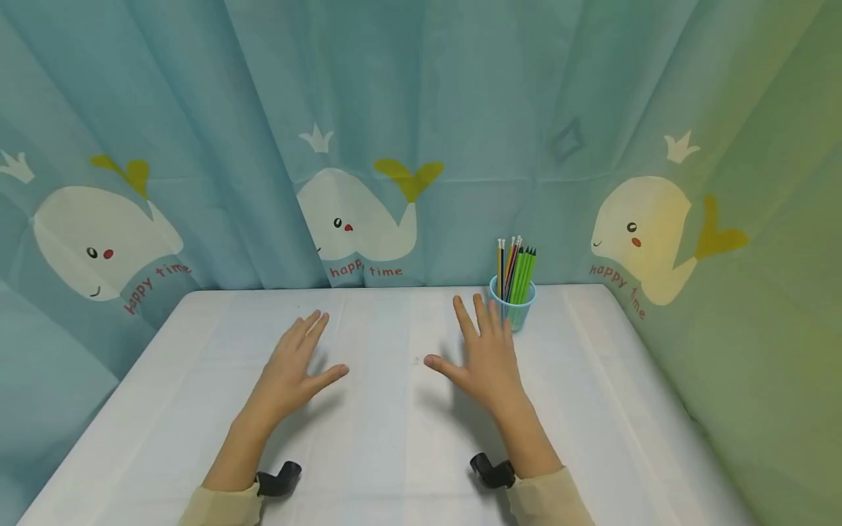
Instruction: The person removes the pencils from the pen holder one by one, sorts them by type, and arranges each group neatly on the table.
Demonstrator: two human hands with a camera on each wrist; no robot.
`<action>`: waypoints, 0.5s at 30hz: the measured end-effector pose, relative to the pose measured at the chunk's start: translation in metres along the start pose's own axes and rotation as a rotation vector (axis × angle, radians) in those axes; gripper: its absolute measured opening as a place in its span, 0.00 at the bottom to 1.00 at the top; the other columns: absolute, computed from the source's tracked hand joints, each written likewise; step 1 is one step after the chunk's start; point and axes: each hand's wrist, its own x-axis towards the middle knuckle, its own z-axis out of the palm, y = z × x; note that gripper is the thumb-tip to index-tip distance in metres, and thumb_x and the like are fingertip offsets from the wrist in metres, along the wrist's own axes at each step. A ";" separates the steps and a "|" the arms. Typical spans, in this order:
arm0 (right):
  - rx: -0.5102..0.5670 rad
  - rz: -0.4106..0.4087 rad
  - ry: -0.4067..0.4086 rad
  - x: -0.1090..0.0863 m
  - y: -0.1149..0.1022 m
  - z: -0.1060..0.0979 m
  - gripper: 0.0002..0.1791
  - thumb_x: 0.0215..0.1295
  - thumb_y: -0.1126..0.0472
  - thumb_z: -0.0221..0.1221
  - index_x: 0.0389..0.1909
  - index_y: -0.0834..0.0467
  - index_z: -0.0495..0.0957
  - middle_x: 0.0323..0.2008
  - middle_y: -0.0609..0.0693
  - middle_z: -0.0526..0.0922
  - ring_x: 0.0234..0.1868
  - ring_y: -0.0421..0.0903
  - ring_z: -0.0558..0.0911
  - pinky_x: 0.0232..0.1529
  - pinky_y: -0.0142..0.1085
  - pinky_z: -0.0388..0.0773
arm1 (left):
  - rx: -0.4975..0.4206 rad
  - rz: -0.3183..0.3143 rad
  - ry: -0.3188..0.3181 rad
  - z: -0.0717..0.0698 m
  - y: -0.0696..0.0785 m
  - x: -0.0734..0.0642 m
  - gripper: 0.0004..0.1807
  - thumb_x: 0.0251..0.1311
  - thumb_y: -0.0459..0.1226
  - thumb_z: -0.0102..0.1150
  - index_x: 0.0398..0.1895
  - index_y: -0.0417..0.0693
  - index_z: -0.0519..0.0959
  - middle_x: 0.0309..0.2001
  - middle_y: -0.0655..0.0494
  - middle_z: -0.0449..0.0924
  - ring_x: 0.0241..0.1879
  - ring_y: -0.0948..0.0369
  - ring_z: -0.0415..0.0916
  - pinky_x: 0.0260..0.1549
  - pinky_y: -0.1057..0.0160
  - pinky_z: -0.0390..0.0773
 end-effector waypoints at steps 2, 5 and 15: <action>0.075 0.001 0.025 0.003 0.006 -0.001 0.57 0.54 0.32 0.66 0.79 0.49 0.51 0.77 0.62 0.54 0.76 0.69 0.52 0.69 0.71 0.54 | -0.135 -0.026 -0.034 0.004 0.005 0.002 0.49 0.58 0.61 0.64 0.78 0.52 0.57 0.76 0.50 0.58 0.75 0.43 0.53 0.70 0.35 0.59; 0.203 0.009 0.080 0.006 0.018 -0.005 0.54 0.56 0.39 0.69 0.78 0.53 0.54 0.76 0.62 0.56 0.75 0.67 0.55 0.67 0.70 0.57 | -0.351 -0.060 -0.068 0.013 0.013 0.006 0.44 0.62 0.58 0.62 0.77 0.58 0.58 0.75 0.56 0.60 0.75 0.50 0.57 0.69 0.41 0.64; 0.693 0.327 0.141 0.006 0.066 -0.032 0.38 0.75 0.49 0.53 0.78 0.55 0.50 0.78 0.60 0.49 0.79 0.61 0.45 0.75 0.64 0.42 | -0.887 -0.002 -0.199 0.037 0.047 0.042 0.33 0.70 0.41 0.58 0.76 0.51 0.60 0.72 0.49 0.66 0.71 0.48 0.64 0.65 0.51 0.73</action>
